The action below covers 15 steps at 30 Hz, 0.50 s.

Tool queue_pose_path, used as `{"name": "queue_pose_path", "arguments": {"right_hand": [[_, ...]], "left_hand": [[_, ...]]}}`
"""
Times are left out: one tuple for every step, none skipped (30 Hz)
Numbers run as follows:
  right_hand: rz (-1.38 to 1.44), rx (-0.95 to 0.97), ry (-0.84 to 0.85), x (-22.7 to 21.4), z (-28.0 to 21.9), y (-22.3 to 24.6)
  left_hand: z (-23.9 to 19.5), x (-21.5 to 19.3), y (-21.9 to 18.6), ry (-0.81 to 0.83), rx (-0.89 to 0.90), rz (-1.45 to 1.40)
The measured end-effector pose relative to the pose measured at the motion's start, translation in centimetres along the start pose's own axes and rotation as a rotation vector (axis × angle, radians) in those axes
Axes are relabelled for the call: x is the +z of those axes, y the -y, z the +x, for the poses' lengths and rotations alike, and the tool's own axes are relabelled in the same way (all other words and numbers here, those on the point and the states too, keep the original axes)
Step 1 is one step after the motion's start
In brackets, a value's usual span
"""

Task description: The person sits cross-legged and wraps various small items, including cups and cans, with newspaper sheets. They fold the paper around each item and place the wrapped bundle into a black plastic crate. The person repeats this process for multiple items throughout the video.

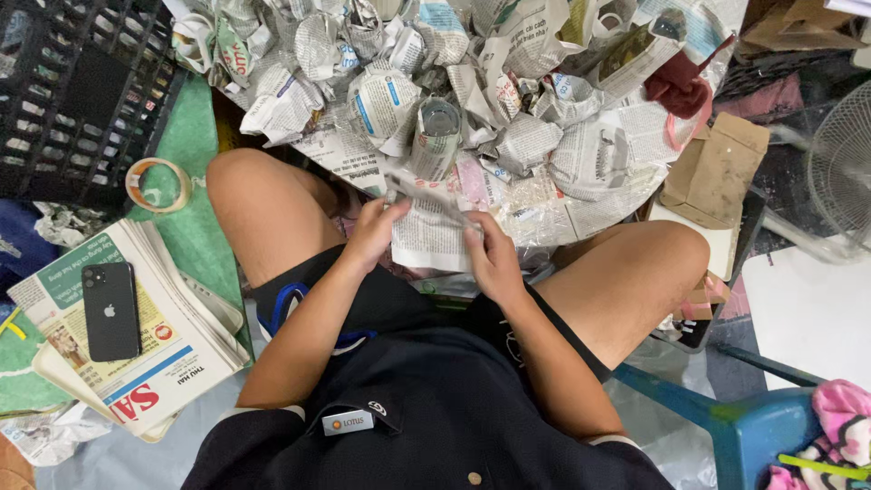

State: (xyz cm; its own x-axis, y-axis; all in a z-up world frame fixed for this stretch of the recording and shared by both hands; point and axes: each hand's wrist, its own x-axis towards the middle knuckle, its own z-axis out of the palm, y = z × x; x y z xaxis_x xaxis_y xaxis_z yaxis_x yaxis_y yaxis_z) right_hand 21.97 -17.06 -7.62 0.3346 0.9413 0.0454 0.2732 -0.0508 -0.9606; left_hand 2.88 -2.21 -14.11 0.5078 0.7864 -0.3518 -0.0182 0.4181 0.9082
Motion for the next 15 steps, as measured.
{"name": "queue_pose_path", "arguments": {"right_hand": [[-0.012, 0.006, -0.028, -0.1, 0.1, -0.1], [-0.025, 0.011, -0.055, -0.2, 0.3, -0.3], [-0.05, -0.031, -0.059, -0.3, 0.4, -0.7], [-0.074, -0.074, -0.063, -0.5, 0.6, -1.1], [-0.099, -0.113, -0.065, -0.8, 0.7, -1.6], [0.049, 0.012, -0.019, -1.1, 0.8, -2.2], [0.198, 0.139, 0.026, -1.2, 0.8, -2.9], [0.348, 0.266, 0.071, -1.3, 0.8, -3.6], [0.398, 0.261, 0.083, -1.4, 0.6, -4.3], [0.448, 0.257, 0.095, -1.4, 0.4, -5.0], [0.497, 0.251, 0.105, -1.4, 0.2, -5.7], [0.523, 0.201, 0.11, -1.4, 0.1, -6.4], [0.548, 0.15, 0.116, -1.2, 0.0, -7.1], [0.573, 0.1, 0.121, -1.2, -0.2, -7.7], [0.584, 0.077, 0.123, -1.1, -0.3, -8.1]], "left_hand": [[-0.1, 0.1, -0.1, -0.022, 0.062, 0.109], [-0.3, 0.1, -0.2, -0.008, 0.137, 0.124], [-0.5, 0.1, -0.4, 0.005, 0.212, 0.14], [-0.7, 0.1, -0.5, 0.018, 0.287, 0.155], [-0.7, 0.1, -0.5, 0.011, 0.295, 0.181], [-0.7, 0.1, -0.6, 0.004, 0.302, 0.206], [-0.7, -0.1, -0.6, -0.001, 0.308, 0.234], [-0.7, -0.2, -0.5, 0.013, 0.292, 0.244], [-0.6, -0.3, -0.4, 0.029, 0.275, 0.252], [-0.6, -0.3, -0.3, 0.045, 0.258, 0.261], [-0.6, -0.2, -0.2, 0.064, 0.211, 0.211], [-0.6, -0.1, 0.0, 0.083, 0.165, 0.16], [-0.7, 0.0, 0.1, 0.101, 0.118, 0.111], [-0.7, 0.0, 0.1, 0.128, 0.108, 0.105], [-0.7, 0.1, 0.2, 0.155, 0.1, 0.099]]}}
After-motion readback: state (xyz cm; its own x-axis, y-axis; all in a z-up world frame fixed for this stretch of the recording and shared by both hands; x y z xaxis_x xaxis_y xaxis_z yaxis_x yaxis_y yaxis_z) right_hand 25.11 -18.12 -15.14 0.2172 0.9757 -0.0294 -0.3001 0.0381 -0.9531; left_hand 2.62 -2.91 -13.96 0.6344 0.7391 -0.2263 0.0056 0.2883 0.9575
